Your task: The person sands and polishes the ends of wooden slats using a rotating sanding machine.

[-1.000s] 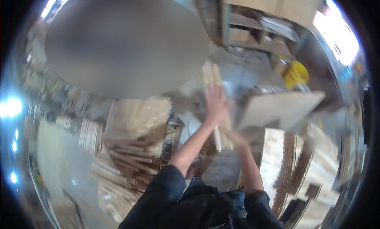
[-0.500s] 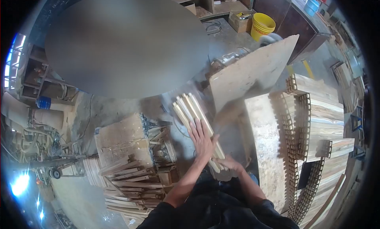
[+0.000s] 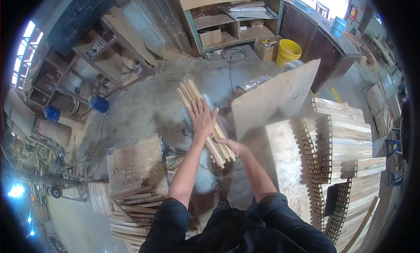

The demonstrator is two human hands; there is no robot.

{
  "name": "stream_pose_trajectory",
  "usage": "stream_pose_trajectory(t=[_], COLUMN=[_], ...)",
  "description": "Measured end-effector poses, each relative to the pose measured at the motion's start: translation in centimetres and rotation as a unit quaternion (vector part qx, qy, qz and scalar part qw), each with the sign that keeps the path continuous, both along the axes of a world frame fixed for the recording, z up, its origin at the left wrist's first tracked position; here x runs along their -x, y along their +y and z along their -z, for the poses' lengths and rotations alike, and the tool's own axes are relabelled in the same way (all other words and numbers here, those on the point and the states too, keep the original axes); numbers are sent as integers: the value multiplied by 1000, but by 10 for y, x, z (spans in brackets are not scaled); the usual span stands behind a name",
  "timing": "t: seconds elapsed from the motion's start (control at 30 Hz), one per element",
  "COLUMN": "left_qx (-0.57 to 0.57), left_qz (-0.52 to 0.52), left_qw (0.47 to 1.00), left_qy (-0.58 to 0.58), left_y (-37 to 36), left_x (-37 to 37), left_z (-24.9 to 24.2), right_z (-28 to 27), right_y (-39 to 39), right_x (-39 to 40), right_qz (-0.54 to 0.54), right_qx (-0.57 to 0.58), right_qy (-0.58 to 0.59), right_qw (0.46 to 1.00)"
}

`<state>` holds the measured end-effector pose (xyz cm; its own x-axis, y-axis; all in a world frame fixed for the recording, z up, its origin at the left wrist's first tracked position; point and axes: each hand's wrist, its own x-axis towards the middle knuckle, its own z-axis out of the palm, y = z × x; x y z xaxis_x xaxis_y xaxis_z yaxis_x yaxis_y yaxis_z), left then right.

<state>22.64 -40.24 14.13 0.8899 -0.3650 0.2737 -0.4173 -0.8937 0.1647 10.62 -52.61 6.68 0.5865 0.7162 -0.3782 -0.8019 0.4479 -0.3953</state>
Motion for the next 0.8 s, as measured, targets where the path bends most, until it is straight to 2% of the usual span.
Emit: stream_pose_trajectory(t=[0.07, 0.17, 0.23, 0.33, 0.37, 0.4, 0.43, 0.47, 0.5, 0.53, 0.57, 0.63, 0.73, 0.77, 0.8], left_qx=[-3, 12, -1, -27, 84, 135, 50, 47, 1, -111, -53, -83, -112, -93, -74], left_qz=[5, 27, 30, 26, 9, -1, 4, -44, -46, -79, -49, -62, -49, -33, -11], left_qw=[1000, 999, 997, 995, 988, 985, 998, 997, 996, 986, 997, 994, 992, 995, 997], left_qy=[3, 24, 65, 89, 133, 107, 35, 40, 74, 93, -5, -17, -7, -13, -16], left_y=[-2, -4, -3, -5, -2, 2, 11, 10, -2, -10, 18, 7, 3, 4, 4], left_x=[22, 96, 146, 184, 176, 156, 122, 94, 78, 48, -9, -9, 39, 65, 96], left_z=[9, 14, 24, 24, 21, 36, 59, 53, -9, -33, 48, 26, 28, 34, 40], right_z=[11, 45, 51, 51, 47, 48, 64, 41, 28, -25, -18, -77, -2, 12, 16], right_y=[3, 13, 18, 14, 17, 18, 14, 16, 17, 1, 5, -4, 9, 12, 11], right_x=[27, 109, 170, 199, 194, 172, 139, 107, 75, 51, 23, 21, 44, 73, 101], right_qz=[11, 25, 40, -12, 21, 11, -42, -29, 9, 13, 44, 24, 13, 25, -13], right_qx=[-47, -125, -122, -127, -114, -133, -67, 128, 244, 363, 370, 378, 433, 442, 445], right_qy=[15, 45, 102, 131, 270, 160, 49, 0, -90, -187, -208, -168, -189, -169, -165], right_qw=[999, 991, 986, 983, 956, 978, 996, 991, 966, 913, 905, 910, 881, 880, 880])
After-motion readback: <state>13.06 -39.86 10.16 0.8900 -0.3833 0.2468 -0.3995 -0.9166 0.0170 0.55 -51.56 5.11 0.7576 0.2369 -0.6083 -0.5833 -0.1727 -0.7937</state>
